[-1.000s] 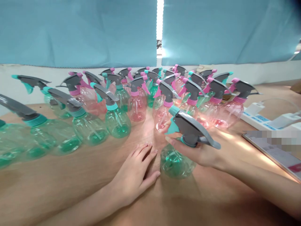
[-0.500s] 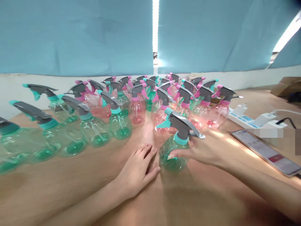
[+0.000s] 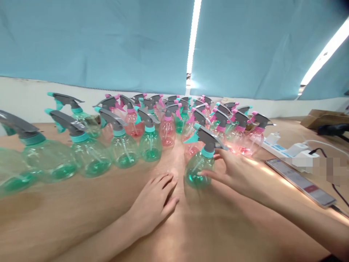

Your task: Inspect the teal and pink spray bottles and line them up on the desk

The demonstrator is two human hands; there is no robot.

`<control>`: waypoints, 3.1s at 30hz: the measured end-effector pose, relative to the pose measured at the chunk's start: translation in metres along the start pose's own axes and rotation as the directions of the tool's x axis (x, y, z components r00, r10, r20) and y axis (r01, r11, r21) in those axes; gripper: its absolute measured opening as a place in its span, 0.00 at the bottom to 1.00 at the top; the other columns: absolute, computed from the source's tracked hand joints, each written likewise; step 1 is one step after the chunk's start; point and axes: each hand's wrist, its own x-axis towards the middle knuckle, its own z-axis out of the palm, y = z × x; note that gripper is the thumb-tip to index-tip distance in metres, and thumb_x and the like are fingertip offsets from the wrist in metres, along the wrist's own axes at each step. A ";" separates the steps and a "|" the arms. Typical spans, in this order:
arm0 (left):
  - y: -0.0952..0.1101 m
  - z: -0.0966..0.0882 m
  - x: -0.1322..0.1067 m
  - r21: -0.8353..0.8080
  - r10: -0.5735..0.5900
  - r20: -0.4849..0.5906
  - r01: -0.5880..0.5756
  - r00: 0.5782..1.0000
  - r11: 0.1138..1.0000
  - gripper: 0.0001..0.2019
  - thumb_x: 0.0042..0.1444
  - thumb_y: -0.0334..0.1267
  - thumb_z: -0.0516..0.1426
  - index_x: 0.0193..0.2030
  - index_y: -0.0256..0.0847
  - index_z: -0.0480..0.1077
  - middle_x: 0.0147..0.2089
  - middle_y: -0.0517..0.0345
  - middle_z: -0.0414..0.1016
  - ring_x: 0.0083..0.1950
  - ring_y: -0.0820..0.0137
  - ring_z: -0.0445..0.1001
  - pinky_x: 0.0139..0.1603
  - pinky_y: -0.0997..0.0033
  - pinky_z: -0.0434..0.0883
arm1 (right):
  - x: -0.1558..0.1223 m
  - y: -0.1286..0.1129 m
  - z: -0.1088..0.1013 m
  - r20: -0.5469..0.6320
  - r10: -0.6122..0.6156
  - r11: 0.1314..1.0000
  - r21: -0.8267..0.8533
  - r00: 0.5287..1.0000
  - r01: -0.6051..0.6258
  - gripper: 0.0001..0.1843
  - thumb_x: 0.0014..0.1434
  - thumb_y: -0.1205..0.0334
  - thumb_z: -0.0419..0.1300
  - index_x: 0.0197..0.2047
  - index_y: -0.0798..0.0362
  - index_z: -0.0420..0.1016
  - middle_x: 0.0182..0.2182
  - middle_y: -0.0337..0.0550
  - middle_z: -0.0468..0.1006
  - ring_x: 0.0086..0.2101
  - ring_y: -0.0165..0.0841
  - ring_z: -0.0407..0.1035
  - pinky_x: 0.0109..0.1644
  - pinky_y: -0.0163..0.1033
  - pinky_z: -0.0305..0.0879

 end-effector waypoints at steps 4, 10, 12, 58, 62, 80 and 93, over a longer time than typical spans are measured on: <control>0.002 -0.001 -0.003 0.034 -0.032 -0.037 0.033 0.999 0.999 0.16 0.62 0.37 0.57 0.55 0.35 0.72 0.59 0.45 0.73 0.62 0.52 0.68 0.60 0.52 0.66 | 0.034 -0.025 0.028 -0.140 -0.001 0.952 0.302 0.990 0.044 0.29 0.55 0.41 0.62 0.51 0.55 0.68 0.41 0.54 0.78 0.41 0.48 0.74 0.39 0.49 0.71; 0.004 0.002 -0.002 0.038 -0.046 -0.038 0.047 0.998 0.998 0.17 0.61 0.37 0.58 0.55 0.34 0.72 0.57 0.44 0.75 0.60 0.53 0.69 0.59 0.52 0.67 | 0.080 -0.045 0.058 -0.175 0.013 0.934 0.354 0.984 0.051 0.29 0.55 0.43 0.63 0.50 0.57 0.68 0.43 0.55 0.76 0.43 0.46 0.72 0.45 0.50 0.69; 0.005 0.002 -0.002 0.036 -0.048 -0.031 0.049 0.998 0.998 0.18 0.61 0.37 0.59 0.56 0.33 0.71 0.58 0.44 0.74 0.61 0.53 0.69 0.60 0.52 0.66 | 0.088 -0.048 0.060 -0.181 0.033 0.935 0.352 0.983 0.033 0.29 0.55 0.42 0.63 0.49 0.58 0.69 0.43 0.56 0.76 0.42 0.47 0.72 0.44 0.50 0.69; -0.007 0.003 -0.003 0.069 0.001 -0.083 0.004 0.997 0.998 0.18 0.64 0.40 0.53 0.59 0.39 0.68 0.58 0.47 0.73 0.59 0.52 0.70 0.55 0.51 0.71 | 0.054 0.033 0.029 -0.224 0.238 0.873 0.477 0.945 -0.106 0.19 0.60 0.49 0.60 0.47 0.55 0.76 0.43 0.50 0.82 0.36 0.39 0.77 0.40 0.46 0.73; -0.008 0.005 0.001 0.035 -0.014 -0.110 0.018 0.994 0.999 0.16 0.66 0.41 0.52 0.57 0.41 0.69 0.57 0.47 0.74 0.58 0.52 0.71 0.54 0.51 0.72 | 0.066 0.029 0.045 -0.232 0.225 0.894 0.434 0.946 -0.106 0.31 0.58 0.48 0.62 0.58 0.59 0.69 0.53 0.55 0.77 0.48 0.47 0.74 0.50 0.52 0.69; 0.020 0.018 0.046 -0.519 -0.297 -0.137 0.187 0.945 0.834 0.30 0.60 0.43 0.59 0.65 0.48 0.52 0.65 0.49 0.62 0.64 0.56 0.65 0.62 0.51 0.66 | 0.030 -0.001 0.023 -0.185 0.189 0.922 0.371 0.964 -0.110 0.21 0.54 0.44 0.63 0.41 0.52 0.73 0.35 0.51 0.80 0.35 0.46 0.76 0.34 0.45 0.69; 0.055 0.026 0.056 -0.613 -0.227 -0.023 0.166 0.974 0.772 0.40 0.53 0.49 0.65 0.68 0.48 0.50 0.65 0.45 0.63 0.62 0.45 0.66 0.57 0.39 0.67 | -0.010 0.004 -0.027 -0.038 0.022 0.947 0.321 0.999 -0.009 0.13 0.58 0.45 0.61 0.42 0.41 0.76 0.33 0.40 0.80 0.33 0.41 0.75 0.34 0.44 0.68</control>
